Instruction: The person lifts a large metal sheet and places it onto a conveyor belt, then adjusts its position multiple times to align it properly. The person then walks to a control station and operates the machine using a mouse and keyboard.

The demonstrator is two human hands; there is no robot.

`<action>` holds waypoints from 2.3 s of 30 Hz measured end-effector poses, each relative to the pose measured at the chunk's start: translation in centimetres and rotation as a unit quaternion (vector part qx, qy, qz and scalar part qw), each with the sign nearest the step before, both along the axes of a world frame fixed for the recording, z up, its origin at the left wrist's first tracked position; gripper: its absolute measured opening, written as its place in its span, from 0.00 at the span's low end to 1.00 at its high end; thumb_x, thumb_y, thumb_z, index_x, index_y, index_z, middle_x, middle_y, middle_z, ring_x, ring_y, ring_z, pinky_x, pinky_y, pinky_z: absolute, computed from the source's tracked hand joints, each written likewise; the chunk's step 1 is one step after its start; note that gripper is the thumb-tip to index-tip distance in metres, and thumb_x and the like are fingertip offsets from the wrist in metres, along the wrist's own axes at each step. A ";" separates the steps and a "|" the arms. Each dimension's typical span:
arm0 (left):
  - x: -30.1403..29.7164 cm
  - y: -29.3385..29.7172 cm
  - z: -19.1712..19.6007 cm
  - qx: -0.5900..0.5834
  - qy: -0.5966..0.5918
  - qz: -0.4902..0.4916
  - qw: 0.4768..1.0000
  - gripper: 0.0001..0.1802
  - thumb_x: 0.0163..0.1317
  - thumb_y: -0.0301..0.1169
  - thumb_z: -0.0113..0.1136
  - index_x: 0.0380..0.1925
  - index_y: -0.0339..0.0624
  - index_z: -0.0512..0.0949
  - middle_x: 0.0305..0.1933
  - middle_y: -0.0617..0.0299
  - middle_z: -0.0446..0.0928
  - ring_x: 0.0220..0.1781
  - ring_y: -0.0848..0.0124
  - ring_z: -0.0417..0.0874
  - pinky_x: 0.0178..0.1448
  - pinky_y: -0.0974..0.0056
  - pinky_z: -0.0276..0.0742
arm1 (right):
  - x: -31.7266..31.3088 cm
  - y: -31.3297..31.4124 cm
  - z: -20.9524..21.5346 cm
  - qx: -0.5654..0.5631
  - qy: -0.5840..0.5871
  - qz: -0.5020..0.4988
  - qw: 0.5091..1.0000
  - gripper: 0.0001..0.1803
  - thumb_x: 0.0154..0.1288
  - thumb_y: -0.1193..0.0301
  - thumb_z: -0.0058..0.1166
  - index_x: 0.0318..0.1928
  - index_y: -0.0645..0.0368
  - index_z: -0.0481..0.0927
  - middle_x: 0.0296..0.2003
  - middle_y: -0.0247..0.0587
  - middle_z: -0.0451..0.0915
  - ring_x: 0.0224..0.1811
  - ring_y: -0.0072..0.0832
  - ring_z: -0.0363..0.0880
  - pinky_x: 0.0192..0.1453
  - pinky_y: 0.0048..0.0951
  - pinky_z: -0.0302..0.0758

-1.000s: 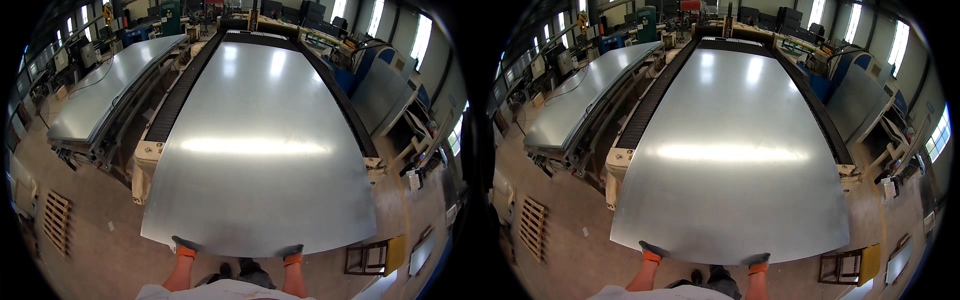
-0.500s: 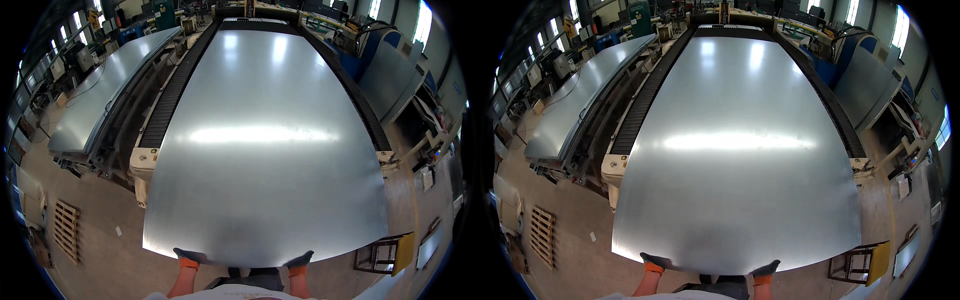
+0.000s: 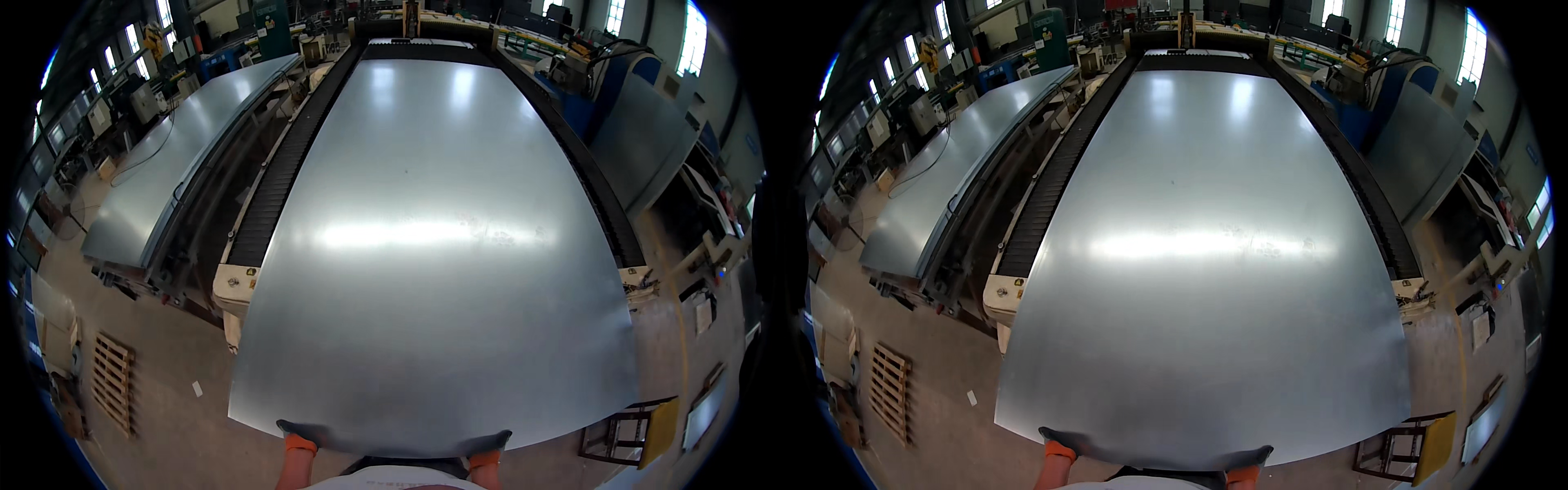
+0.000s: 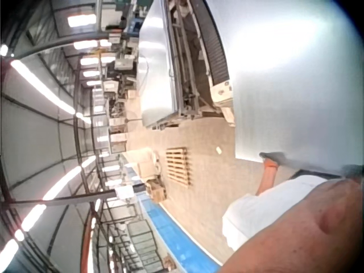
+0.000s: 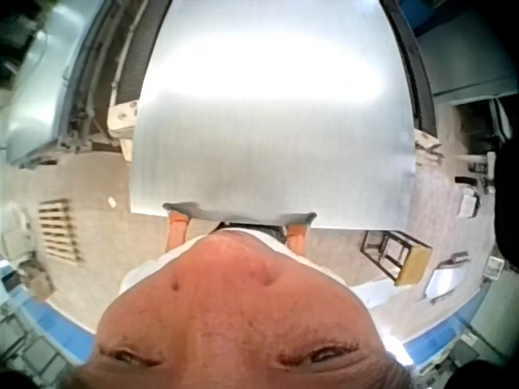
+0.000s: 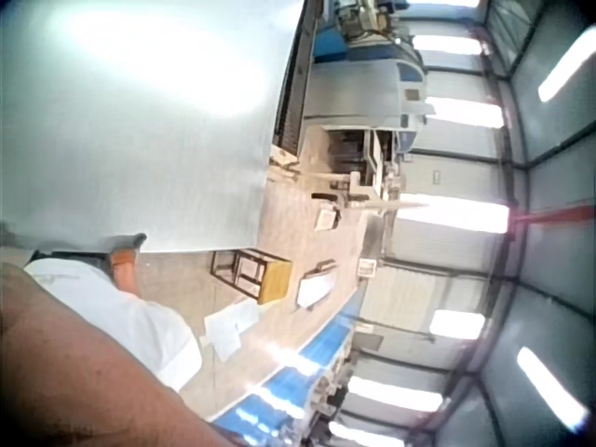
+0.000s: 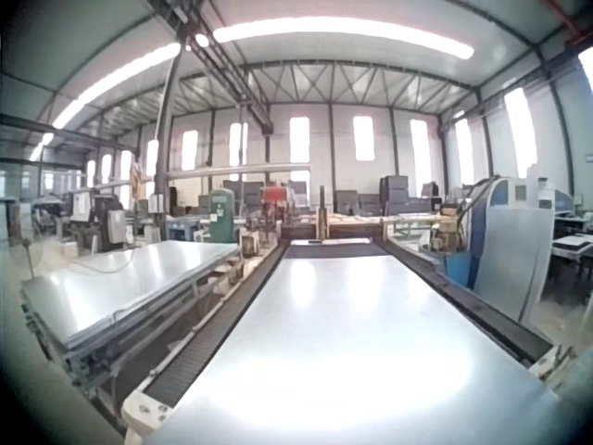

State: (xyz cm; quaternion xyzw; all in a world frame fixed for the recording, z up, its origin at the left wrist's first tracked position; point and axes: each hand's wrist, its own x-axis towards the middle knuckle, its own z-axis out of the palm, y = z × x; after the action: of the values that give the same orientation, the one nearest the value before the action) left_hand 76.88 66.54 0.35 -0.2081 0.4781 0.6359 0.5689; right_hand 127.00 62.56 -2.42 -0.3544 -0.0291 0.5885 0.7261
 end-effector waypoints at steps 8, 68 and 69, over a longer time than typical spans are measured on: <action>-1.9 -2.0 -4.3 0.163 0.011 -0.082 0.983 0.47 0.64 0.72 0.34 0.70 0.50 0.62 0.73 0.59 0.61 0.72 0.53 0.61 0.75 0.47 0.52 | -0.6 0.1 0.3 -0.011 -0.071 -0.027 0.997 0.49 0.64 0.28 0.27 0.71 0.52 0.61 0.70 0.40 0.62 0.70 0.45 0.58 0.75 0.52 0.52; -11.2 -43.4 -4.9 -0.265 0.018 -0.062 0.962 0.31 0.65 0.60 0.48 0.51 0.46 0.72 0.44 0.51 0.78 0.44 0.51 0.77 0.49 0.47 0.74 | -7.6 -5.3 -2.9 -0.059 0.077 0.015 0.995 0.40 0.64 0.35 0.44 0.67 0.47 0.66 0.66 0.35 0.67 0.68 0.38 0.62 0.75 0.44 0.56; -11.3 -45.2 -4.6 -0.301 0.038 -0.063 0.951 0.32 0.65 0.61 0.48 0.53 0.44 0.71 0.44 0.51 0.78 0.42 0.50 0.78 0.46 0.46 0.75 | -8.1 -5.6 -3.0 -0.068 0.088 0.014 0.994 0.40 0.64 0.35 0.45 0.67 0.47 0.66 0.66 0.35 0.67 0.68 0.38 0.63 0.74 0.44 0.57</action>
State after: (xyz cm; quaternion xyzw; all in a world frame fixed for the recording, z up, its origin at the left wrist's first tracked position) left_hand 65.60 21.33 -4.28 -0.3148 0.6805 0.4328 0.5006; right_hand 118.91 56.95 -5.44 -0.3492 0.0695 0.6283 0.6918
